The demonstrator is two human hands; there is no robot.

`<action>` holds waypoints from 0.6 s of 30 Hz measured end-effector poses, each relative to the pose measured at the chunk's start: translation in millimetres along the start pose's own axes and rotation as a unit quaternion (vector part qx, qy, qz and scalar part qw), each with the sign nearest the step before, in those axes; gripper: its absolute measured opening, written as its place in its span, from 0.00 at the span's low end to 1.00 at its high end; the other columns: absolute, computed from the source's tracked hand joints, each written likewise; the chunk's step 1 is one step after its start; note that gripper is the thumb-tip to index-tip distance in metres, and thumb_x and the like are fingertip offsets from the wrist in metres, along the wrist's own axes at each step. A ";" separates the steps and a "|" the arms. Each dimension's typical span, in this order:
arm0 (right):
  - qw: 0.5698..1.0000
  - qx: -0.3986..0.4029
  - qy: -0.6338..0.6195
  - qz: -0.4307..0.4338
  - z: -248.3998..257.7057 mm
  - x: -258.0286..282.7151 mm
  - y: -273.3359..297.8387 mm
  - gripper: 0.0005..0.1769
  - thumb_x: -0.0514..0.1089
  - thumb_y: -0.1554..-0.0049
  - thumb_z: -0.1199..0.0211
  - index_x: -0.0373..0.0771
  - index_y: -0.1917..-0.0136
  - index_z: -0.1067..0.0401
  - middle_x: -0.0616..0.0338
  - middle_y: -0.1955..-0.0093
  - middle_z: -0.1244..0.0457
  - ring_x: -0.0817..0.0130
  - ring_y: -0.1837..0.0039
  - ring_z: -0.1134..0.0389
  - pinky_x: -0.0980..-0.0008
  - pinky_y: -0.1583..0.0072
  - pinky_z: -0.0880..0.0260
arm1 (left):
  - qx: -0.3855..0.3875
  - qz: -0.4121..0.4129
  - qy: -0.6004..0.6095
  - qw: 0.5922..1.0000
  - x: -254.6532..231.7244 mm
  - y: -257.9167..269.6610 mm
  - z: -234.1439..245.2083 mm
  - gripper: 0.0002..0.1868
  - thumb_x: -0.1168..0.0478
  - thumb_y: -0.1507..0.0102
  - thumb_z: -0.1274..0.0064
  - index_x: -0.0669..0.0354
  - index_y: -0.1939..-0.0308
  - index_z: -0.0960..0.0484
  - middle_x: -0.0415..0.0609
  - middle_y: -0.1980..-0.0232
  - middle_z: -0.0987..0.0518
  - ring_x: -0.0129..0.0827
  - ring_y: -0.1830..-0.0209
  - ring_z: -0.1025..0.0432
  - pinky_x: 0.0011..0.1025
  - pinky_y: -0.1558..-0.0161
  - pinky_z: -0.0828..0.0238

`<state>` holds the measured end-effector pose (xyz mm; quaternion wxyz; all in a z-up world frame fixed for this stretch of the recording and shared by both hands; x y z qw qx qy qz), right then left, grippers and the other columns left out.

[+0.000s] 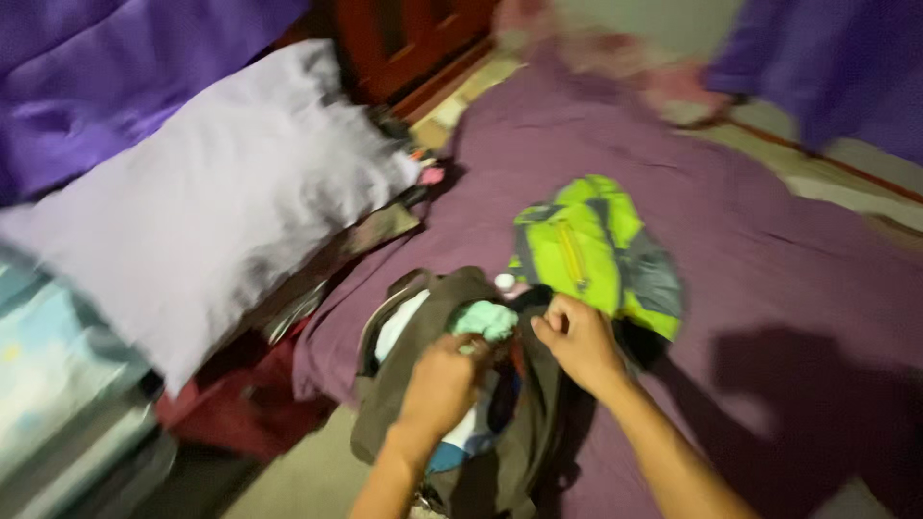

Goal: The person packs a brown diaper bag on a bed, placing folded baby clothes, diapers, wipes and a small bottle inside, then zips the bag closed. At the end they unzip the bag and take diapers and other items back out onto the bed.

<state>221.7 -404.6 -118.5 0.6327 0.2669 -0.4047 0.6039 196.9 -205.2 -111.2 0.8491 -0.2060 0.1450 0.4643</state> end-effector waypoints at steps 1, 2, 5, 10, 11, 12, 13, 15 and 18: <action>1.000 -0.020 -0.014 -0.018 17.6 2.0 2.7 0.21 0.43 0.48 0.29 0.36 0.69 0.41 0.55 0.74 0.45 0.68 0.69 0.45 0.63 0.64 0.40 | -0.033 -0.021 -0.008 0.999 -12.2 -12.5 21.4 0.17 0.70 0.50 0.44 0.59 0.57 0.16 0.54 0.49 0.18 0.55 0.53 0.25 0.47 0.53 0.28; 0.998 -0.053 -0.007 -0.020 38.4 6.0 10.7 0.21 0.43 0.48 0.29 0.36 0.69 0.40 0.57 0.74 0.45 0.70 0.69 0.45 0.64 0.64 0.40 | -0.038 -0.041 0.007 0.998 -26.5 -23.1 36.7 0.15 0.68 0.47 0.44 0.59 0.56 0.16 0.54 0.50 0.19 0.55 0.53 0.25 0.47 0.54 0.28; 0.989 -0.144 0.022 -0.038 101.4 8.4 57.6 0.21 0.43 0.49 0.29 0.38 0.70 0.40 0.61 0.74 0.44 0.72 0.69 0.46 0.66 0.64 0.40 | -0.032 -0.094 0.069 0.993 -82.0 -41.1 60.0 0.12 0.63 0.41 0.44 0.58 0.54 0.16 0.54 0.53 0.19 0.54 0.53 0.25 0.46 0.54 0.28; 0.973 -0.196 0.011 -0.119 149.1 -12.3 141.1 0.23 0.45 0.47 0.28 0.38 0.70 0.41 0.62 0.74 0.47 0.74 0.68 0.49 0.66 0.65 0.44 | 0.054 -0.129 0.148 0.979 -157.5 -32.2 53.6 0.11 0.58 0.36 0.44 0.56 0.52 0.15 0.53 0.54 0.19 0.53 0.53 0.25 0.45 0.53 0.28; 0.969 -0.204 0.013 -0.137 158.0 -19.6 157.3 0.23 0.45 0.48 0.28 0.38 0.70 0.41 0.63 0.74 0.47 0.75 0.68 0.49 0.66 0.65 0.44 | 0.065 -0.143 0.147 0.977 -173.7 -25.8 50.3 0.11 0.58 0.37 0.44 0.57 0.53 0.16 0.53 0.53 0.19 0.54 0.53 0.25 0.46 0.53 0.28; 0.965 -0.211 0.013 -0.155 167.1 -27.7 171.9 0.23 0.45 0.48 0.28 0.39 0.70 0.42 0.65 0.74 0.46 0.75 0.68 0.49 0.67 0.65 0.44 | 0.075 -0.158 0.146 0.974 -189.6 -20.1 46.4 0.12 0.57 0.37 0.43 0.58 0.53 0.16 0.53 0.52 0.19 0.54 0.52 0.25 0.46 0.53 0.28; 0.961 -0.216 0.015 -0.171 175.9 -35.9 183.2 0.23 0.45 0.49 0.28 0.39 0.70 0.42 0.66 0.75 0.46 0.76 0.68 0.49 0.67 0.65 0.44 | 0.082 -0.169 0.146 0.971 -202.7 -17.2 42.7 0.12 0.57 0.37 0.43 0.59 0.53 0.17 0.54 0.50 0.19 0.55 0.52 0.25 0.46 0.52 0.29; 0.958 -0.231 -0.005 -0.171 193.0 -51.3 200.2 0.22 0.45 0.48 0.27 0.37 0.68 0.40 0.64 0.72 0.44 0.75 0.66 0.47 0.67 0.64 0.43 | 0.082 -0.188 0.155 0.966 -224.3 -14.7 37.6 0.14 0.57 0.38 0.43 0.57 0.49 0.17 0.54 0.48 0.19 0.55 0.50 0.25 0.45 0.51 0.28; 0.955 -0.254 -0.039 -0.149 220.3 -78.6 219.8 0.13 0.43 0.48 0.29 0.38 0.58 0.32 0.63 0.65 0.36 0.75 0.62 0.37 0.69 0.58 0.34 | 0.078 -0.207 0.146 0.964 -255.5 -16.2 25.3 0.21 0.57 0.38 0.43 0.54 0.41 0.21 0.57 0.45 0.21 0.57 0.48 0.26 0.46 0.49 0.29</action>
Point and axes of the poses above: each hand's wrist, its own y-axis away from the middle knuckle, its own z-axis out of the back of the hand, x = y × z, the point moved 9 cm from there along -y, towards the middle knuckle
